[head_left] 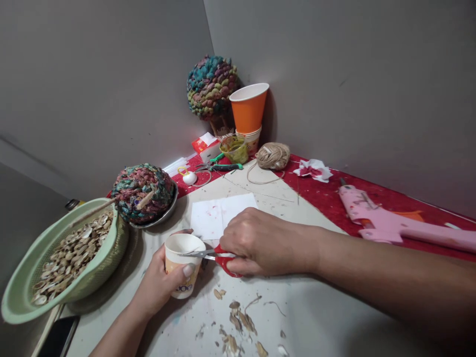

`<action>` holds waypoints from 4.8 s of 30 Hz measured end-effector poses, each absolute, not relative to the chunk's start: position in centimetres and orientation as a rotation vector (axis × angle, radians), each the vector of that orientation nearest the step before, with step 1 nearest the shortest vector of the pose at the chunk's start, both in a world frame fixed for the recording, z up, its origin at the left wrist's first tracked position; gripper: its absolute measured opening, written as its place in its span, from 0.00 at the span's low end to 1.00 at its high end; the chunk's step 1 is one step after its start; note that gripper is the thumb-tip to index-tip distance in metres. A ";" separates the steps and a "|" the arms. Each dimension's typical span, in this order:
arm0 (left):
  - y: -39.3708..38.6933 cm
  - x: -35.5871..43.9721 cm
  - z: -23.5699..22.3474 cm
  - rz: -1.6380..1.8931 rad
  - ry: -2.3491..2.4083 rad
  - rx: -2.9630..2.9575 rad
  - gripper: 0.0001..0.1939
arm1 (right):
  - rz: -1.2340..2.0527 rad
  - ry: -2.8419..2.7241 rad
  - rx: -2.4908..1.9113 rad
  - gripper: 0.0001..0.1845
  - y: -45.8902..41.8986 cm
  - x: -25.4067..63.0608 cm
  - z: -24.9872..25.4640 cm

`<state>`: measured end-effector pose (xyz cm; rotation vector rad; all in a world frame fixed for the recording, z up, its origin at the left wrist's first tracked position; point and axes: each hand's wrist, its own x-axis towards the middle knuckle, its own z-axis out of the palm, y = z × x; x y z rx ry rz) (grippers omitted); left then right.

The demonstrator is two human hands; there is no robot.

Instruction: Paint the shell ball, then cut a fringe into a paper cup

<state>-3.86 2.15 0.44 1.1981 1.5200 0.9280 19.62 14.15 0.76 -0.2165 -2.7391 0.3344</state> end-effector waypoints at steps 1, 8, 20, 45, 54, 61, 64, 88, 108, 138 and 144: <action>2.2 -3.9 0.5 0.928 1.533 1.210 0.50 | 0.333 -2.755 -0.228 0.11 14.1 19.7 1.0; 2.0 -2.9 1.2 0.866 1.650 1.386 0.41 | 0.298 -2.799 -0.302 0.11 13.5 19.8 1.6; 2.0 -3.2 1.1 0.845 1.693 1.364 0.41 | 0.300 -2.759 -0.211 0.11 13.9 19.7 1.0; 1.7 -4.2 1.2 0.946 1.125 0.934 0.40 | 0.348 -2.746 -0.199 0.09 13.4 19.5 1.3; 1.5 -3.4 0.8 1.054 1.313 1.006 0.35 | 0.427 -2.707 -0.250 0.08 13.4 19.4 0.8; 1.6 -2.9 1.1 1.089 1.408 0.995 0.36 | 0.362 -2.731 -0.226 0.08 13.7 19.5 0.5; 1.8 -3.2 0.9 1.052 1.412 1.055 0.38 | 0.350 -2.753 -0.198 0.09 13.7 19.4 0.4; 1.9 -3.0 1.5 1.073 1.403 1.020 0.40 | 0.498 -2.799 -0.331 0.09 14.1 20.5 2.1; 1.7 -3.5 1.3 1.167 1.380 0.939 0.39 | 0.730 -2.714 -0.363 0.14 14.1 20.1 1.9; 1.5 -2.4 0.3 1.147 1.563 1.056 0.40 | 0.382 -2.775 -0.341 0.07 12.8 19.2 1.0; 1.5 -2.4 0.4 1.121 1.581 1.093 0.40 | 0.396 -2.787 -0.343 0.07 12.8 19.3 1.3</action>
